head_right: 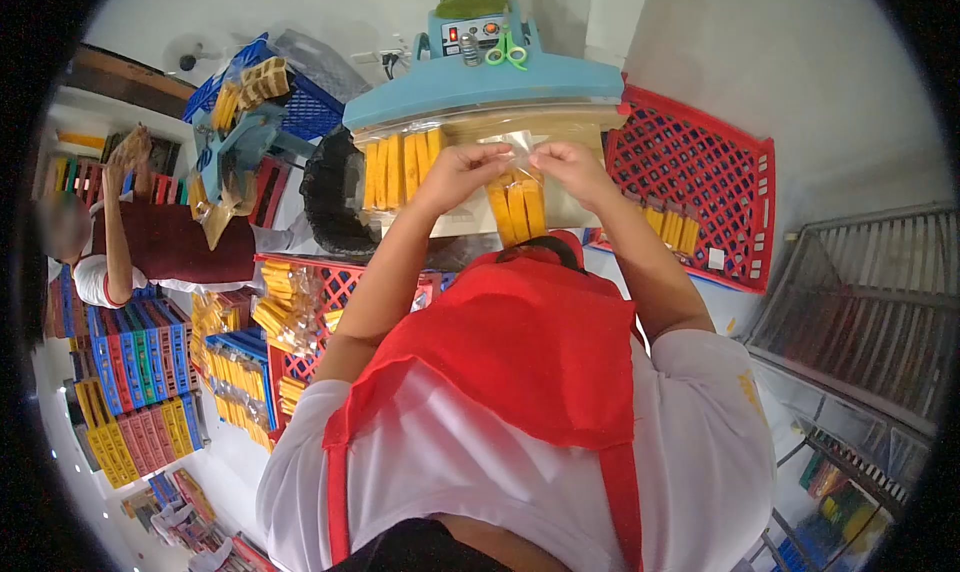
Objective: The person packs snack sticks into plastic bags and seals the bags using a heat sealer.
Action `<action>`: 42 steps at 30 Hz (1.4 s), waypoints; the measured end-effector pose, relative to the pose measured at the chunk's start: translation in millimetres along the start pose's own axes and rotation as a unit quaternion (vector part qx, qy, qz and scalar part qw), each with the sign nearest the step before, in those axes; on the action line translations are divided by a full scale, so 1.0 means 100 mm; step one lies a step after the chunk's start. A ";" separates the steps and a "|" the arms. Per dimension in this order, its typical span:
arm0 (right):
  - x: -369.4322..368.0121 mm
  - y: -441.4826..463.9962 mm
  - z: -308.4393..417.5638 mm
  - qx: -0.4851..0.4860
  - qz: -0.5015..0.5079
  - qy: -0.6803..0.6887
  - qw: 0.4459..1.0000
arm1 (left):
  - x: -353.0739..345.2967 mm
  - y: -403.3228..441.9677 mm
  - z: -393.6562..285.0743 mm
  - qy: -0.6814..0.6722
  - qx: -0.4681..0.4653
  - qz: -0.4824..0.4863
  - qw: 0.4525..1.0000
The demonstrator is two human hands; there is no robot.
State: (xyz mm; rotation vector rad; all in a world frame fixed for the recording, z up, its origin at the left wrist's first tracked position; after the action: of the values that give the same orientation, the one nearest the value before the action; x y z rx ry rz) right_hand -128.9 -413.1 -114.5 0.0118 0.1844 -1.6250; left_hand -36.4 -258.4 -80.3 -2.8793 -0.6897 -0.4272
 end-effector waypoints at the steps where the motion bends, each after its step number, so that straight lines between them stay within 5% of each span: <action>1: -0.02 -0.01 0.02 0.017 -0.004 0.021 1.000 | -0.01 -0.01 0.00 -0.048 0.033 0.014 0.998; 8: -0.05 -0.03 -0.03 0.000 -0.014 0.011 1.000 | -0.09 0.07 0.03 -0.025 -0.034 -0.028 0.999; 13: 0.07 0.00 -0.14 -0.054 -0.143 0.142 0.978 | -0.29 0.07 0.29 -0.139 -0.002 -0.111 0.984; 22: 0.35 0.58 -0.63 -0.155 -0.206 0.265 0.929 | -0.41 0.51 0.61 -0.258 0.083 -0.163 0.949; 25: 0.39 0.80 -0.59 -0.176 -0.246 0.267 0.915 | -0.26 0.70 0.70 -0.179 0.114 -0.227 0.950; 27: 0.40 0.92 -0.71 -0.098 -0.246 0.268 0.926 | -0.11 0.83 0.96 -0.154 0.108 -0.318 0.929; 30: 0.10 0.80 -0.70 -0.051 -0.229 0.070 0.970 | -0.05 0.90 1.08 -0.013 0.105 -0.373 0.922; 34: -0.01 0.77 -0.84 -0.023 -0.267 0.158 0.950 | -0.04 0.83 1.00 -0.095 0.120 -0.366 0.918; 37: -0.08 0.81 -0.84 -0.012 -0.257 0.201 0.945 | 0.02 0.62 0.81 -0.030 0.107 -0.374 0.921; 39: -0.23 0.80 -0.67 -0.002 -0.233 0.176 0.957 | 0.03 0.09 0.26 0.198 -0.066 -0.301 0.931; 42: -0.34 0.99 -0.90 0.002 -0.235 0.168 0.957 | 0.14 -0.53 0.20 0.150 -0.025 -0.258 0.954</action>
State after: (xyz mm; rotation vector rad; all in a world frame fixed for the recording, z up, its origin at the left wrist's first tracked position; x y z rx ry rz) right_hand -37.4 -372.7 -209.8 0.2668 0.4750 -2.0924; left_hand -44.2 -201.4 -90.6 -2.5580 -1.3801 -0.9304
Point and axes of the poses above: each hand's wrist, its own y-axis towards the middle knuckle, its own x-axis out of the back of the hand, z = x × y, the point moved 3 cm from there along y, towards the middle knuckle, and after that the axes turned 6 degrees about z, right-handed, at the moved point
